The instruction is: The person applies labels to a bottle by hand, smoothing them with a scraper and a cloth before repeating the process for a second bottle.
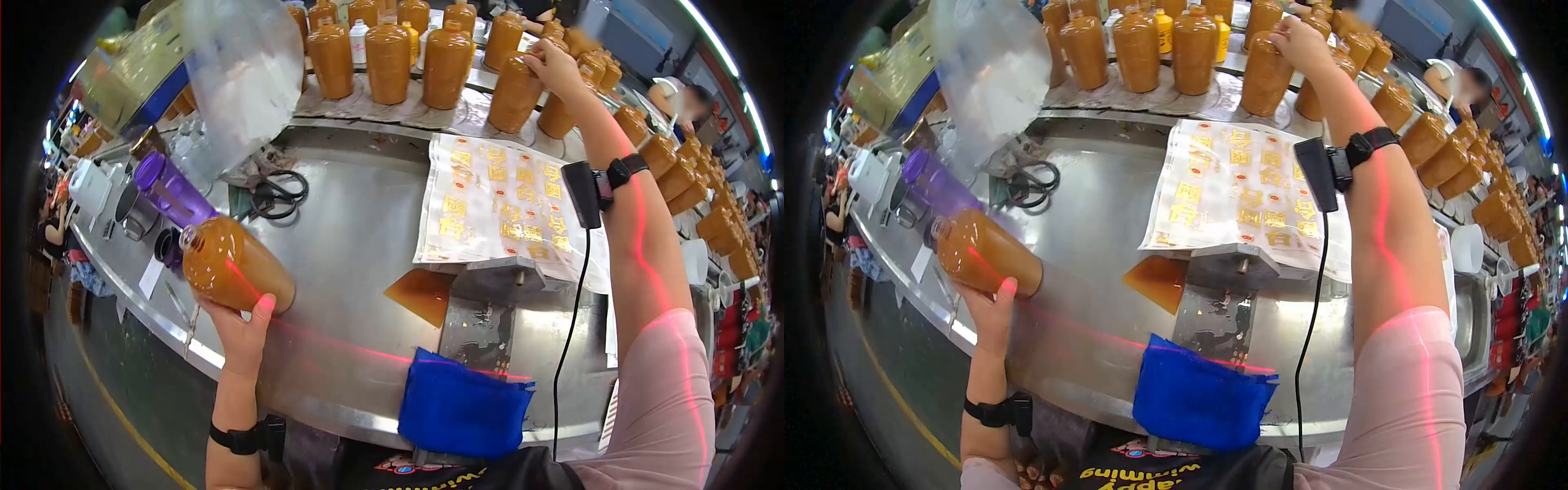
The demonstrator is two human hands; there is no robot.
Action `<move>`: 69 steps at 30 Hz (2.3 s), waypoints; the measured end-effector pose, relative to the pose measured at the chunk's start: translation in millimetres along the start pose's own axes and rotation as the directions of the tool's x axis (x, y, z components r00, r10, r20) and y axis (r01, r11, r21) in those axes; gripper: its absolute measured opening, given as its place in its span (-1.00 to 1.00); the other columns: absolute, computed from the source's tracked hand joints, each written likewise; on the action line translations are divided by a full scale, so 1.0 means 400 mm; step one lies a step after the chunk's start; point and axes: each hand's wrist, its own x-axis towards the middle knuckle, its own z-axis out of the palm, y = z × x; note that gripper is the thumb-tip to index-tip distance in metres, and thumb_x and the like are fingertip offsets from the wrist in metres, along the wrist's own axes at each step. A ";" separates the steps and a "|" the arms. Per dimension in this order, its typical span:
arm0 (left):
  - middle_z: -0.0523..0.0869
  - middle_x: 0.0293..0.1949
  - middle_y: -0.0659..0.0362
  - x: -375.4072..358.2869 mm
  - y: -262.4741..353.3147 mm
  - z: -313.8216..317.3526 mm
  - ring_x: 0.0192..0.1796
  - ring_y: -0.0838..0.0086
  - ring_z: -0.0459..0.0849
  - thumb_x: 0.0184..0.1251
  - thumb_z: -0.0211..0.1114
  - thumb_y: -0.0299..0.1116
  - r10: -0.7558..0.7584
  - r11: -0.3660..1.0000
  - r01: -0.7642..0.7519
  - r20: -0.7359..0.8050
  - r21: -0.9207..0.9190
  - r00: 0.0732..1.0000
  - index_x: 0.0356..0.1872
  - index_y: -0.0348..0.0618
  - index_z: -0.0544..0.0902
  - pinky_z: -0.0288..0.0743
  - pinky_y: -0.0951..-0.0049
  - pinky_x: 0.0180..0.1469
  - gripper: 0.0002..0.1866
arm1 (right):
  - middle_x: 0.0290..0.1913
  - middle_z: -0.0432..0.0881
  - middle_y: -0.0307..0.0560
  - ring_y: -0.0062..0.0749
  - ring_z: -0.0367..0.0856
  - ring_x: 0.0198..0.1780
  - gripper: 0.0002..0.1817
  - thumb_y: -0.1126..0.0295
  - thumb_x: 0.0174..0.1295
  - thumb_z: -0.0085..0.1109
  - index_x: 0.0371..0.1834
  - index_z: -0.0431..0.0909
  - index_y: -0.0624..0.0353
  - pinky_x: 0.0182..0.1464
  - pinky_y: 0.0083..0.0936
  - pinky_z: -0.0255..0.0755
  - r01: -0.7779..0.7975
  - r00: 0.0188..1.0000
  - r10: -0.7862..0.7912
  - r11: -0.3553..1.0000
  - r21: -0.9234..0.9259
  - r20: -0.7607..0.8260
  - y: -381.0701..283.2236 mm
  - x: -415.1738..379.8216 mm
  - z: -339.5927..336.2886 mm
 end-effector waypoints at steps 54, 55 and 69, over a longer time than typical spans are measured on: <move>0.18 0.36 -0.48 -0.253 0.323 0.272 0.50 -0.25 0.10 0.40 0.21 0.05 -0.054 0.998 0.003 0.924 0.057 0.378 0.54 -0.27 -0.31 -0.09 0.02 0.54 0.05 | -0.24 0.58 0.22 0.12 0.58 -0.18 -0.72 0.26 0.24 0.23 -0.27 0.49 0.29 -0.11 -0.09 0.44 -0.009 0.984 0.007 1.000 -0.008 -0.179 -0.048 -0.019 0.059; 0.18 0.33 -0.54 -0.257 0.336 0.279 0.49 -0.28 0.09 0.41 0.18 0.04 -0.080 0.993 -0.049 0.930 0.105 0.360 0.54 -0.26 -0.36 -0.11 0.01 0.54 0.05 | -0.28 0.55 0.17 0.05 0.56 -0.22 -0.76 0.30 0.25 0.23 -0.29 0.46 0.26 -0.14 -0.14 0.42 -0.014 0.981 0.024 0.999 0.051 -0.193 -0.058 -0.055 0.006; 0.06 0.49 -0.28 -0.131 0.382 0.235 0.42 -0.25 0.20 0.26 0.35 0.03 0.417 0.907 -0.417 0.252 -0.053 0.873 0.53 -0.36 -0.19 0.02 0.00 0.48 0.10 | -0.19 0.46 -0.11 -0.48 0.44 -0.09 -0.85 0.56 0.26 0.13 -0.35 0.33 0.21 0.04 -0.58 0.31 0.464 0.870 -0.488 0.752 0.469 -0.078 -0.514 -0.363 -0.537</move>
